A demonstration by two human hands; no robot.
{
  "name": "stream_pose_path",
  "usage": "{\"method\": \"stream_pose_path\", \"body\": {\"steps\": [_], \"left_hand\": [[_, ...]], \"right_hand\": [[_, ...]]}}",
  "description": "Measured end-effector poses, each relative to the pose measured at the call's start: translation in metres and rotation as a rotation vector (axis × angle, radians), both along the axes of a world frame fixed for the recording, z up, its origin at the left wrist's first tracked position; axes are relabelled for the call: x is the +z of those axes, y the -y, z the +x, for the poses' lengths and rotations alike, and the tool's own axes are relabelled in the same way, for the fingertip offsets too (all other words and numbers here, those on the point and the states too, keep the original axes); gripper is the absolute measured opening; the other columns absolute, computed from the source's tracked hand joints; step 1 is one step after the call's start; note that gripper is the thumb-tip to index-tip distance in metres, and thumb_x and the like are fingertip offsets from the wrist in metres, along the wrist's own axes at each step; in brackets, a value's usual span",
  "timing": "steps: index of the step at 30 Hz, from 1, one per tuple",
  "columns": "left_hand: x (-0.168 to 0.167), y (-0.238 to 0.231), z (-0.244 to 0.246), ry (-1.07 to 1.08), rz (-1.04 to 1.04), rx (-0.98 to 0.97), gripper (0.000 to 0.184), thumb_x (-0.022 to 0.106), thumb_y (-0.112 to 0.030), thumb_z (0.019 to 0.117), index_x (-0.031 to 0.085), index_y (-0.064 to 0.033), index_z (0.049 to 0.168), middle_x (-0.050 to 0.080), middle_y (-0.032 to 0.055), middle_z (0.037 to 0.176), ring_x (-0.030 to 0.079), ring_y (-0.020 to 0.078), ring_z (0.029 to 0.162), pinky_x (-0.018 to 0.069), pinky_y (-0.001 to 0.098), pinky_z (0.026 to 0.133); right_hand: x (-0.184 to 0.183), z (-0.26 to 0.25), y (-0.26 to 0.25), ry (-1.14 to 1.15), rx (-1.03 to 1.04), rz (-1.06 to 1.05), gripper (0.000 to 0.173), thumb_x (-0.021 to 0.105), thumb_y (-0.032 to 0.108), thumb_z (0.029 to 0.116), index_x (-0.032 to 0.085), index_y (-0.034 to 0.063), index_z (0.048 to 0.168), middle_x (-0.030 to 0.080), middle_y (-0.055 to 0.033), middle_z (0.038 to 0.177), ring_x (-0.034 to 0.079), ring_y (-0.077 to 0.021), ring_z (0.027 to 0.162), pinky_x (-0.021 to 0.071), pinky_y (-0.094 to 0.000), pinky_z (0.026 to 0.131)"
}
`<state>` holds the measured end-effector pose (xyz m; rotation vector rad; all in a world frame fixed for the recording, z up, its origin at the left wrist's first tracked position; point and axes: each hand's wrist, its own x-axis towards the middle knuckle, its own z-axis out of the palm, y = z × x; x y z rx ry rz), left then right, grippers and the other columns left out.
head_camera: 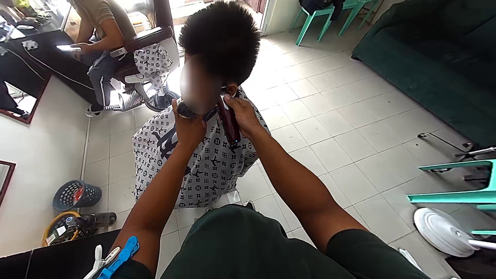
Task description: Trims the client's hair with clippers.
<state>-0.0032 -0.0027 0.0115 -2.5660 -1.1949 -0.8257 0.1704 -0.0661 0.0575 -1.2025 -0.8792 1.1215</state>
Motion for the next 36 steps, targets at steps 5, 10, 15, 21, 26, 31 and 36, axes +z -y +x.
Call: {"method": "stream_pose_path", "body": {"steps": [5,10,15,21,26,31,36], "left_hand": [[-0.001,0.000,0.000,-0.006,0.003,0.010,0.081,0.065,-0.011,0.0852,0.040,-0.0352,0.158,0.015,0.0148,0.171,0.008,0.0395,0.158,0.0022,0.0719,0.118],[-0.002,-0.003,-0.004,0.012,0.064,-0.021,0.075,0.060,-0.012,0.0870,0.043,-0.0343,0.157,0.020,0.0152,0.170,0.011,0.0411,0.157,0.0051,0.0720,0.118],[-0.002,-0.002,-0.005,0.018,0.042,-0.022,0.078,0.063,-0.012,0.0841,0.044,-0.0351,0.156,0.020,0.0149,0.170,0.011,0.0408,0.157,0.0054,0.0722,0.118],[-0.002,-0.002,-0.004,-0.018,0.030,-0.009,0.079,0.064,-0.012,0.0849,0.042,-0.0340,0.157,0.017,0.0150,0.171,0.009,0.0396,0.158,0.0033,0.0727,0.118],[-0.003,0.007,-0.012,0.232,0.143,-0.452,0.039,0.057,-0.008,0.0931,0.068,-0.0115,0.131,0.053,0.0255,0.147,0.044,0.0421,0.143,0.0353,0.0573,0.117],[0.068,0.016,0.032,0.079,-0.856,-0.636,0.022,0.058,-0.011,0.1036,0.069,-0.0004,0.120,0.074,0.0108,0.091,0.070,0.0161,0.072,0.0589,0.0336,0.064],[0.109,0.007,0.060,0.143,-1.088,-0.474,0.023,0.054,-0.017,0.1069,0.062,-0.0009,0.122,0.070,0.0112,0.093,0.068,0.0148,0.071,0.0568,0.0309,0.061]], "right_hand": [[0.004,-0.002,0.002,0.057,-0.016,0.044,0.035,0.046,0.030,0.1099,0.059,-0.0031,0.111,0.066,-0.0110,0.087,0.068,-0.0173,0.073,0.0604,-0.0337,0.070],[0.006,0.001,0.002,0.046,-0.023,-0.004,0.038,0.048,0.033,0.1094,0.060,-0.0027,0.110,0.066,-0.0113,0.084,0.067,-0.0183,0.070,0.0597,-0.0342,0.067],[0.008,0.004,0.004,0.144,0.000,-0.030,0.039,0.050,0.034,0.1085,0.061,-0.0029,0.109,0.066,-0.0121,0.086,0.067,-0.0196,0.072,0.0597,-0.0369,0.070],[0.004,0.004,0.010,-0.044,0.021,0.072,0.039,0.041,0.033,0.1110,0.060,-0.0015,0.113,0.067,-0.0110,0.089,0.069,-0.0191,0.073,0.0616,-0.0357,0.069],[-0.024,0.029,0.065,-0.257,0.060,0.007,0.048,0.035,0.049,0.1092,0.063,0.0098,0.117,0.070,-0.0077,0.087,0.069,-0.0158,0.069,0.0605,-0.0304,0.061],[-0.048,0.044,0.095,-0.412,-0.142,-0.224,0.073,0.014,0.057,0.1090,0.058,0.0008,0.120,0.063,-0.0097,0.067,0.063,-0.0173,0.051,0.0550,-0.0284,0.045],[-0.056,0.044,0.114,-0.397,-0.170,-0.307,0.067,0.014,0.053,0.1104,0.057,0.0019,0.113,0.062,-0.0104,0.067,0.061,-0.0187,0.050,0.0544,-0.0304,0.045]]}}
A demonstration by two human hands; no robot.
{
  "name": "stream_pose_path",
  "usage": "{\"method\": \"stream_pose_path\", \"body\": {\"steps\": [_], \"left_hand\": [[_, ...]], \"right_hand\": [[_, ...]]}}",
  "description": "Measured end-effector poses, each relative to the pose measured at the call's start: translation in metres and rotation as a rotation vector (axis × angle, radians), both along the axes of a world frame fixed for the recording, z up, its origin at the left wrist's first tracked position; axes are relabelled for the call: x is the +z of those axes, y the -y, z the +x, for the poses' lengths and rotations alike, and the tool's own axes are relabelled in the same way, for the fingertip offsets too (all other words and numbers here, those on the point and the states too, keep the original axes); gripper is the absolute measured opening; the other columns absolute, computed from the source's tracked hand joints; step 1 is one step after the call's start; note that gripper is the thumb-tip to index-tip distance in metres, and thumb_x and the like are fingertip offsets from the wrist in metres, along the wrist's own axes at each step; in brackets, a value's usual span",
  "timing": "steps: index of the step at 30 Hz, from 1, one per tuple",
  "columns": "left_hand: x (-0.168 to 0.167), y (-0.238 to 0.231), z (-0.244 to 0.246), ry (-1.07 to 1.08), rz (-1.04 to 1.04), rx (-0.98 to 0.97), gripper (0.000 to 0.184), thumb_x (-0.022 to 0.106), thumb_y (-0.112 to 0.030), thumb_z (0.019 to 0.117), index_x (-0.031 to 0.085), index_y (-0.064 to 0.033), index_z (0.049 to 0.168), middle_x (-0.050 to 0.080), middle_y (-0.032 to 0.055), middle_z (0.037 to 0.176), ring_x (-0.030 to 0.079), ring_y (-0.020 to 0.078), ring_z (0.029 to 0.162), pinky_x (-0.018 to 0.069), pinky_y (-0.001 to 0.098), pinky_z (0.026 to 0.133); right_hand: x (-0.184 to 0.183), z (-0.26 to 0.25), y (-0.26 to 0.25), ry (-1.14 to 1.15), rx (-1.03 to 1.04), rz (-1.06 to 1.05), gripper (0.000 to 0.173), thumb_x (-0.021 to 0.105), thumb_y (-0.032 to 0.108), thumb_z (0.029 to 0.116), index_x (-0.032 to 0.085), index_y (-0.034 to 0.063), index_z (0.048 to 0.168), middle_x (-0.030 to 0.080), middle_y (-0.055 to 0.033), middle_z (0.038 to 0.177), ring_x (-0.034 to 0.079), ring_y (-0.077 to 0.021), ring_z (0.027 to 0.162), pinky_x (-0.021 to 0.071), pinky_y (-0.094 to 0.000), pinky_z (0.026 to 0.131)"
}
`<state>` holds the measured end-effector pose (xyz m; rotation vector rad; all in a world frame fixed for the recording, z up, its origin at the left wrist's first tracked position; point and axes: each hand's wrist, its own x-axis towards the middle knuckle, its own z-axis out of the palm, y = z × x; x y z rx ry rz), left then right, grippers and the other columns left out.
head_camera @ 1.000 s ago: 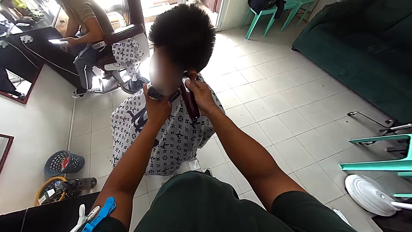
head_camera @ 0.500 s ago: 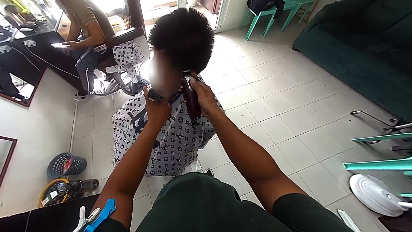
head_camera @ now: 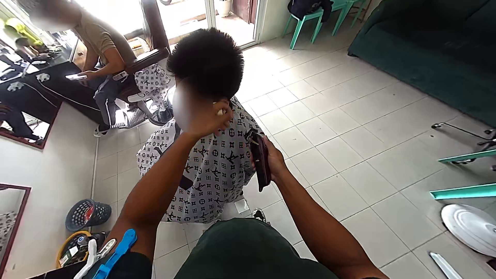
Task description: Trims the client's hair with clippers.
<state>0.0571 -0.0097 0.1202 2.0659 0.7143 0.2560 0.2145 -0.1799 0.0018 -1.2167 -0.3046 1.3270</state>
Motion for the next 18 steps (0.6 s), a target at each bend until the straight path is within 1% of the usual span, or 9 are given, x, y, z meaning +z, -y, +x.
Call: {"method": "stream_pose_path", "body": {"steps": [1,2,4,6,8,10,12,14,18], "left_hand": [[0.001,-0.003,-0.002,-0.075,-0.062,-0.051,0.024,0.056,-0.017,0.1064,0.062,-0.0014,0.123,0.070,0.0108,0.091,0.068,0.0150,0.069,0.0565,0.0306,0.058],[0.001,-0.005,-0.007,-0.052,-0.068,-0.094,0.023,0.058,-0.014,0.1047,0.064,-0.0022,0.123,0.071,0.0088,0.090,0.068,0.0127,0.066,0.0560,0.0279,0.055],[0.005,-0.008,-0.014,0.192,-0.071,-0.061,0.019,0.058,-0.010,0.1026,0.067,-0.0010,0.118,0.073,0.0053,0.088,0.068,0.0089,0.067,0.0556,0.0245,0.055],[0.008,-0.017,-0.025,0.265,-0.281,-0.081,0.020,0.048,-0.010,0.1037,0.059,-0.0062,0.121,0.072,0.0023,0.093,0.070,0.0082,0.074,0.0558,0.0231,0.056],[-0.001,-0.019,-0.042,0.209,-0.485,-0.182,0.028,0.040,-0.014,0.1033,0.058,-0.0086,0.124,0.075,0.0035,0.093,0.070,0.0081,0.070,0.0534,0.0209,0.051],[-0.019,0.000,-0.064,0.121,-0.432,-0.192,0.026,0.047,-0.012,0.1018,0.060,-0.0059,0.124,0.074,0.0055,0.092,0.068,0.0086,0.066,0.0514,0.0218,0.050],[-0.047,0.029,-0.096,0.044,-0.277,-0.130,0.027,0.059,-0.016,0.1013,0.063,-0.0038,0.125,0.072,0.0059,0.095,0.066,0.0089,0.070,0.0539,0.0248,0.057],[-0.075,0.058,-0.130,0.007,-0.233,-0.042,0.029,0.062,-0.021,0.1017,0.066,-0.0040,0.125,0.072,0.0038,0.101,0.067,0.0077,0.075,0.0563,0.0260,0.063],[-0.132,0.104,-0.187,0.064,-0.411,0.174,0.020,0.061,-0.017,0.1015,0.067,-0.0061,0.118,0.075,-0.0005,0.098,0.069,0.0049,0.073,0.0556,0.0218,0.058]], "right_hand": [[-0.001,0.000,0.002,0.012,0.000,-0.005,0.066,0.015,0.052,0.1107,0.057,0.0015,0.114,0.063,-0.0107,0.068,0.061,-0.0193,0.050,0.0546,-0.0310,0.045],[-0.001,0.001,0.003,0.033,0.005,-0.006,0.065,0.015,0.051,0.1111,0.057,0.0013,0.113,0.063,-0.0109,0.069,0.062,-0.0195,0.051,0.0550,-0.0315,0.046],[0.004,0.002,0.000,0.100,0.007,-0.003,0.060,0.016,0.046,0.1123,0.057,0.0023,0.111,0.064,-0.0096,0.069,0.063,-0.0186,0.052,0.0561,-0.0313,0.047],[0.009,-0.002,-0.007,0.174,-0.032,0.008,0.051,0.022,0.040,0.1131,0.058,0.0041,0.112,0.064,-0.0074,0.072,0.064,-0.0165,0.057,0.0573,-0.0310,0.052],[0.019,-0.009,-0.022,0.257,-0.107,0.072,0.045,0.030,0.038,0.1123,0.061,0.0053,0.116,0.064,-0.0056,0.079,0.064,-0.0143,0.065,0.0574,-0.0322,0.061],[0.031,-0.019,-0.039,0.365,-0.136,0.185,0.044,0.036,0.041,0.1107,0.059,0.0068,0.124,0.064,-0.0057,0.093,0.064,-0.0135,0.076,0.0577,-0.0350,0.070],[0.045,-0.026,-0.055,0.479,-0.040,0.255,0.046,0.043,0.045,0.1080,0.056,0.0066,0.129,0.064,-0.0082,0.102,0.065,-0.0151,0.085,0.0580,-0.0384,0.076],[0.057,-0.035,-0.078,0.503,0.084,0.257,0.041,0.051,0.036,0.1072,0.058,-0.0002,0.125,0.067,-0.0133,0.102,0.068,-0.0200,0.086,0.0597,-0.0418,0.078],[0.062,-0.060,-0.106,0.450,0.107,0.214,0.036,0.054,0.031,0.1071,0.059,-0.0035,0.114,0.067,-0.0130,0.093,0.069,-0.0196,0.078,0.0610,-0.0388,0.073]]}}
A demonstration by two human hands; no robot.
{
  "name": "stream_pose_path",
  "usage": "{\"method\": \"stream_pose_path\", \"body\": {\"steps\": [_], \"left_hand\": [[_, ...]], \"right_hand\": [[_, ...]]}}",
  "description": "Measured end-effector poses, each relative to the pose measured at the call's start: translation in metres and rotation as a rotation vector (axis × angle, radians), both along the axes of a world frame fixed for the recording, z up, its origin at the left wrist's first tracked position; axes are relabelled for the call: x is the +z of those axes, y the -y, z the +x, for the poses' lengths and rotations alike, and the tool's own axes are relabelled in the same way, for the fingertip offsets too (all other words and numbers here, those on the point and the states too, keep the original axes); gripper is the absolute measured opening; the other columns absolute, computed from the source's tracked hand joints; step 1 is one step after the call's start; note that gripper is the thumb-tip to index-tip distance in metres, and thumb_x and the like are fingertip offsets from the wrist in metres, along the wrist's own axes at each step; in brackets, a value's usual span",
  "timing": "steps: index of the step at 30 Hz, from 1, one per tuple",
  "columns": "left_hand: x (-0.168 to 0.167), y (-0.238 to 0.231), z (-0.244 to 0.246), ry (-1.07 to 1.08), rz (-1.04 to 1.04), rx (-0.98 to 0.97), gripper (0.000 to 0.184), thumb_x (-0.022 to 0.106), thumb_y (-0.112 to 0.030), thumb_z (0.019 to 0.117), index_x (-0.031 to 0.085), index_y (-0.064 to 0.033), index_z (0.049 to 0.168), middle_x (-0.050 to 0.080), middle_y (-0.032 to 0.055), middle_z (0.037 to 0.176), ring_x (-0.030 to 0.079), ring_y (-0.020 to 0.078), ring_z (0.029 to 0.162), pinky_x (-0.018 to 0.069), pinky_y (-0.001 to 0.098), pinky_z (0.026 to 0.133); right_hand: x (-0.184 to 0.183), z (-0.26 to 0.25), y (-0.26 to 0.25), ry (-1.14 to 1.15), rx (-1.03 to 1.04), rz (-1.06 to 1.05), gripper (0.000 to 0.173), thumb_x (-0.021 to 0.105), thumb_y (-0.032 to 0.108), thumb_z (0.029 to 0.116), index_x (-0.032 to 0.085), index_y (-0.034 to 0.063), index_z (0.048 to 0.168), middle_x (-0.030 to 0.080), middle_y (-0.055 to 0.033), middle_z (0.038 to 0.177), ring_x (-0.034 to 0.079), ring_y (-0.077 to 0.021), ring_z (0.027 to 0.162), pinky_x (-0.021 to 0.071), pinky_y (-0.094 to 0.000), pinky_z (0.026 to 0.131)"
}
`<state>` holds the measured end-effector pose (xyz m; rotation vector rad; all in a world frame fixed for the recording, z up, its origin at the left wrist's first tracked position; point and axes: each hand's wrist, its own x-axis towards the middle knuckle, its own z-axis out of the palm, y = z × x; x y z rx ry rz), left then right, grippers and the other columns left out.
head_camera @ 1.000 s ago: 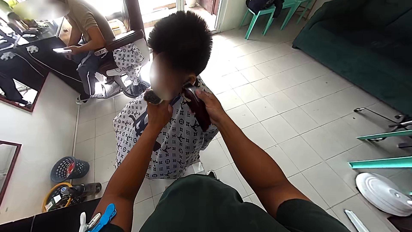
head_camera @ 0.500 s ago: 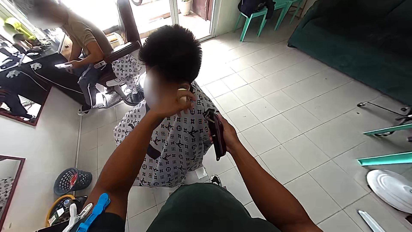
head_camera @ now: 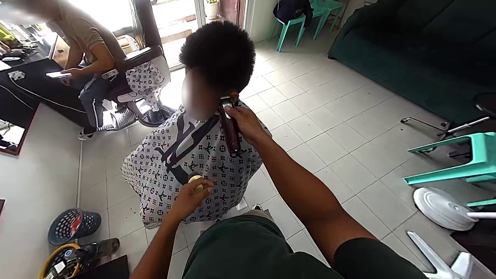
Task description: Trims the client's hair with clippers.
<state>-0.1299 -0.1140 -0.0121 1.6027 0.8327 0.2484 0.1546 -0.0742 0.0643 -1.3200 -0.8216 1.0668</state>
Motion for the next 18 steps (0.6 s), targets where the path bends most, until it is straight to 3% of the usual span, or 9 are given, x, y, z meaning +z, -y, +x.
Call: {"method": "stream_pose_path", "body": {"steps": [7,18], "left_hand": [[-0.045,0.041,-0.049,-0.093,-0.119,0.188,0.018,0.061,-0.014,0.1017,0.066,-0.0050,0.117,0.075,0.0033,0.099,0.072,0.0098,0.077,0.0578,0.0256,0.059],[-0.055,0.036,-0.056,-0.148,-0.044,0.172,0.020,0.062,-0.017,0.1018,0.068,-0.0066,0.118,0.073,0.0025,0.099,0.071,0.0082,0.077,0.0582,0.0245,0.062]], "right_hand": [[-0.006,-0.013,-0.005,-0.075,-0.051,0.029,0.037,0.050,0.033,0.1086,0.058,-0.0020,0.116,0.067,-0.0122,0.094,0.070,-0.0202,0.079,0.0619,-0.0398,0.074],[-0.010,-0.018,-0.011,-0.138,-0.078,0.101,0.041,0.044,0.036,0.1102,0.058,-0.0007,0.120,0.066,-0.0124,0.098,0.069,-0.0226,0.084,0.0612,-0.0433,0.078]]}}
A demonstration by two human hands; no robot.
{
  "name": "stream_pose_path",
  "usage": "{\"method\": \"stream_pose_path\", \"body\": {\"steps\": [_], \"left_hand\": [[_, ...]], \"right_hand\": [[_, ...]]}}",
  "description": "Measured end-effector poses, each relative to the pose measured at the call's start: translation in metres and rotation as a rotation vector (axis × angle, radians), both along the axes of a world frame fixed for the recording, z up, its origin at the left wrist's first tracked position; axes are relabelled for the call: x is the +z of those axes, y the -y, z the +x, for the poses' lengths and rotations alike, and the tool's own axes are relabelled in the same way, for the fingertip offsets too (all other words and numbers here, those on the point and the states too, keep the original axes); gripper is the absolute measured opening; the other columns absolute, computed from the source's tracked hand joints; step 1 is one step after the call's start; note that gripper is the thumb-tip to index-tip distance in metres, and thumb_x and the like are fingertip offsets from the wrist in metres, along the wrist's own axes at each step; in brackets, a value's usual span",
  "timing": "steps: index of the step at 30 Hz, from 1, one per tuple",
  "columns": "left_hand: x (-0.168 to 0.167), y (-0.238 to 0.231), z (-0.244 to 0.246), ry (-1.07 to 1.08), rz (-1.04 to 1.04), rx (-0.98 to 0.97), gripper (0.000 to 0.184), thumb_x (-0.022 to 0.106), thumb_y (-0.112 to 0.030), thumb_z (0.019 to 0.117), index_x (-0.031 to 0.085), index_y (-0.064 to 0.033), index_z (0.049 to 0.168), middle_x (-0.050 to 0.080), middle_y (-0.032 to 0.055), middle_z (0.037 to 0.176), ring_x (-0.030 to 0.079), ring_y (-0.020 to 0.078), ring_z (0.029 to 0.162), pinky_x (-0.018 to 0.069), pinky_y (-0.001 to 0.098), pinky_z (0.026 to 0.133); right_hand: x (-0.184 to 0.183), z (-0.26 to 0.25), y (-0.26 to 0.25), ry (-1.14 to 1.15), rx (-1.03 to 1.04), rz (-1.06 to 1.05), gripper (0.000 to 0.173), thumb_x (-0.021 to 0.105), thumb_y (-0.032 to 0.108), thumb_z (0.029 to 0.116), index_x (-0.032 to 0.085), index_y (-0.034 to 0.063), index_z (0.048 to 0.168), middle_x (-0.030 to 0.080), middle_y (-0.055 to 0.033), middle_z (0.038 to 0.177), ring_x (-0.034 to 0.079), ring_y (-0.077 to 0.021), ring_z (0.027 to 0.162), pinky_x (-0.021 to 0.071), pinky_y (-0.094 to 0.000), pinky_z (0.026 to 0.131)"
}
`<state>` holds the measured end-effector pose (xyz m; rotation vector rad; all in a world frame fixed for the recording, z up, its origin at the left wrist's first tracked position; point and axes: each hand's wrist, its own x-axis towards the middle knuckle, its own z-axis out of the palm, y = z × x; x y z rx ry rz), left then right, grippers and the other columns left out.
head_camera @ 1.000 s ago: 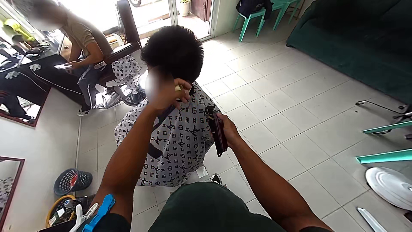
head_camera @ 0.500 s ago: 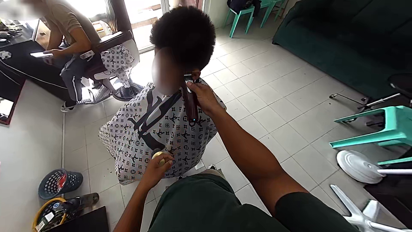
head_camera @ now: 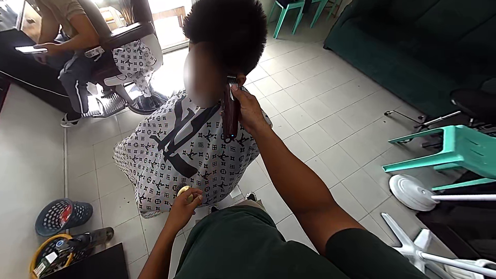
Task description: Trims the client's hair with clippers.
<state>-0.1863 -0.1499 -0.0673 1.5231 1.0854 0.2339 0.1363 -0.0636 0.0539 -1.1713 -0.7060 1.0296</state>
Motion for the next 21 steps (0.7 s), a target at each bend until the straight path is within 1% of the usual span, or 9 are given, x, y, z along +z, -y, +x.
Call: {"method": "stream_pose_path", "body": {"steps": [4,7,9,11,12,15,17,19,21], "left_hand": [[-0.005,0.001,0.004,0.002,-0.035,-0.001,0.020,0.062,-0.017,0.1019,0.067,-0.0065,0.118,0.073,0.0036,0.100,0.071,0.0094,0.080,0.0589,0.0260,0.064],[-0.009,0.001,0.008,0.004,-0.043,-0.010,0.019,0.061,-0.016,0.1025,0.067,-0.0067,0.118,0.073,0.0033,0.100,0.072,0.0097,0.080,0.0589,0.0265,0.064],[-0.008,0.000,0.011,-0.006,-0.048,-0.020,0.021,0.061,-0.016,0.1030,0.067,-0.0072,0.121,0.073,0.0032,0.101,0.072,0.0100,0.082,0.0591,0.0270,0.065],[-0.008,-0.001,0.013,-0.005,-0.037,-0.044,0.024,0.060,-0.018,0.1033,0.067,-0.0069,0.124,0.073,0.0040,0.103,0.072,0.0108,0.083,0.0593,0.0280,0.066],[-0.009,-0.002,0.015,-0.002,-0.031,-0.053,0.025,0.060,-0.018,0.1033,0.067,-0.0069,0.125,0.073,0.0041,0.104,0.072,0.0109,0.083,0.0594,0.0281,0.067],[-0.008,-0.003,0.019,-0.003,-0.016,-0.061,0.025,0.060,-0.019,0.1030,0.067,-0.0076,0.124,0.073,0.0030,0.101,0.071,0.0097,0.081,0.0587,0.0267,0.066],[-0.006,-0.004,0.020,-0.003,-0.012,-0.064,0.026,0.060,-0.019,0.1030,0.067,-0.0070,0.125,0.072,0.0033,0.101,0.070,0.0096,0.081,0.0584,0.0268,0.066],[-0.007,-0.005,0.021,-0.004,-0.009,-0.065,0.026,0.061,-0.019,0.1030,0.067,-0.0072,0.125,0.072,0.0029,0.101,0.071,0.0094,0.080,0.0590,0.0270,0.065],[-0.008,-0.006,0.021,-0.009,-0.005,-0.073,0.026,0.060,-0.019,0.1033,0.067,-0.0076,0.125,0.073,0.0029,0.102,0.071,0.0094,0.080,0.0595,0.0269,0.066]], "right_hand": [[0.005,-0.001,0.001,-0.025,0.003,-0.040,0.038,0.044,0.035,0.1103,0.058,-0.0002,0.116,0.067,-0.0124,0.093,0.070,-0.0230,0.078,0.0627,-0.0430,0.072],[0.005,0.000,0.002,-0.006,-0.009,-0.012,0.036,0.045,0.033,0.1101,0.057,-0.0007,0.117,0.066,-0.0121,0.095,0.070,-0.0219,0.082,0.0621,-0.0429,0.076],[0.005,0.000,0.001,0.013,0.000,-0.030,0.036,0.045,0.032,0.1103,0.057,-0.0007,0.116,0.066,-0.0116,0.094,0.069,-0.0210,0.080,0.0619,-0.0411,0.075],[0.007,0.000,0.002,0.013,0.021,-0.050,0.038,0.043,0.033,0.1109,0.058,-0.0010,0.117,0.066,-0.0121,0.094,0.070,-0.0219,0.077,0.0627,-0.0415,0.072],[0.008,0.000,0.002,0.014,0.021,-0.042,0.038,0.042,0.033,0.1111,0.058,-0.0006,0.118,0.066,-0.0119,0.095,0.070,-0.0220,0.078,0.0629,-0.0416,0.073],[0.004,-0.001,0.002,0.015,0.016,0.025,0.037,0.043,0.033,0.1104,0.057,-0.0005,0.121,0.065,-0.0121,0.099,0.069,-0.0215,0.085,0.0618,-0.0430,0.079],[0.003,-0.001,0.004,0.028,0.045,-0.023,0.037,0.044,0.033,0.1105,0.058,-0.0005,0.117,0.066,-0.0113,0.095,0.070,-0.0205,0.081,0.0622,-0.0409,0.075],[0.003,-0.001,0.004,-0.007,0.065,-0.064,0.040,0.043,0.035,0.1106,0.060,-0.0012,0.114,0.067,-0.0125,0.092,0.070,-0.0221,0.077,0.0624,-0.0414,0.071],[0.006,-0.002,0.005,-0.064,0.061,-0.061,0.041,0.041,0.036,0.1109,0.060,-0.0001,0.116,0.067,-0.0124,0.093,0.070,-0.0225,0.076,0.0623,-0.0412,0.071]]}}
